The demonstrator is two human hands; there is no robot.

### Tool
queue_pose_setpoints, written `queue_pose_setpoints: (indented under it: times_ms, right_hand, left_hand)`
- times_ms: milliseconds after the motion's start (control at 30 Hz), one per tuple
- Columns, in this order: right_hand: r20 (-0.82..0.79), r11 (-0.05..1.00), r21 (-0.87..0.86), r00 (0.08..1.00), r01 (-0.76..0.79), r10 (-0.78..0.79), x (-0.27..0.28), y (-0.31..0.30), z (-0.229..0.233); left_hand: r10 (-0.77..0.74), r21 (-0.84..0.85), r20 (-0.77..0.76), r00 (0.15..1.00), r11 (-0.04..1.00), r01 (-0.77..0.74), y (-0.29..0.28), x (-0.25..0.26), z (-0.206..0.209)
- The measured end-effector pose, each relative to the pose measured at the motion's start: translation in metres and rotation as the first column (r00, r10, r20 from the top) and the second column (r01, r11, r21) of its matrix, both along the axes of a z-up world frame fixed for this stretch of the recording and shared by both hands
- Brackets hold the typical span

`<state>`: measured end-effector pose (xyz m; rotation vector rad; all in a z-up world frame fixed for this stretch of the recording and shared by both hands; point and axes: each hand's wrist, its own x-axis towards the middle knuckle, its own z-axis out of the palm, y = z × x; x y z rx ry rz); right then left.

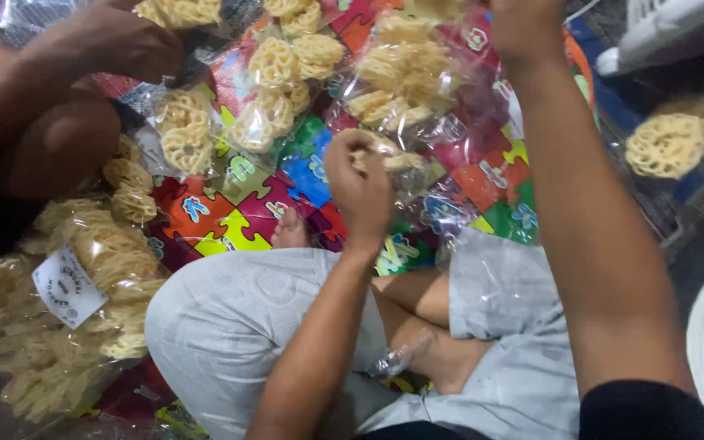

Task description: Packing individual crackers into plastic bags while sitting on the floor.

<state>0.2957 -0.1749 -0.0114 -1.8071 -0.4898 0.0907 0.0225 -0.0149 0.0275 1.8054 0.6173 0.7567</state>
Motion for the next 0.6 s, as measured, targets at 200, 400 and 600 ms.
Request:
queue_pose_setpoints:
  times_ms: [200,400,600]
  right_hand:
    - [-0.105,0.971,0.209,0.99,0.113,-0.092,-0.136,-0.056,0.092]
    - [-0.363,0.945,0.198,0.915,0.261,-0.176,-0.229,-0.076,0.124]
    - [-0.397,0.92,0.146,0.873,0.365,-0.283,-0.246,-0.062,0.114]
  left_hand:
    - [-0.172,-0.288,0.108,0.979,0.937,0.196,0.018,-0.018,0.065]
    - [-0.64,-0.411,-0.059,0.766,0.715,0.566,0.02,-0.024,0.104]
    - [-0.62,-0.312,-0.128,0.774,0.766,0.562,0.024,-0.022,0.105]
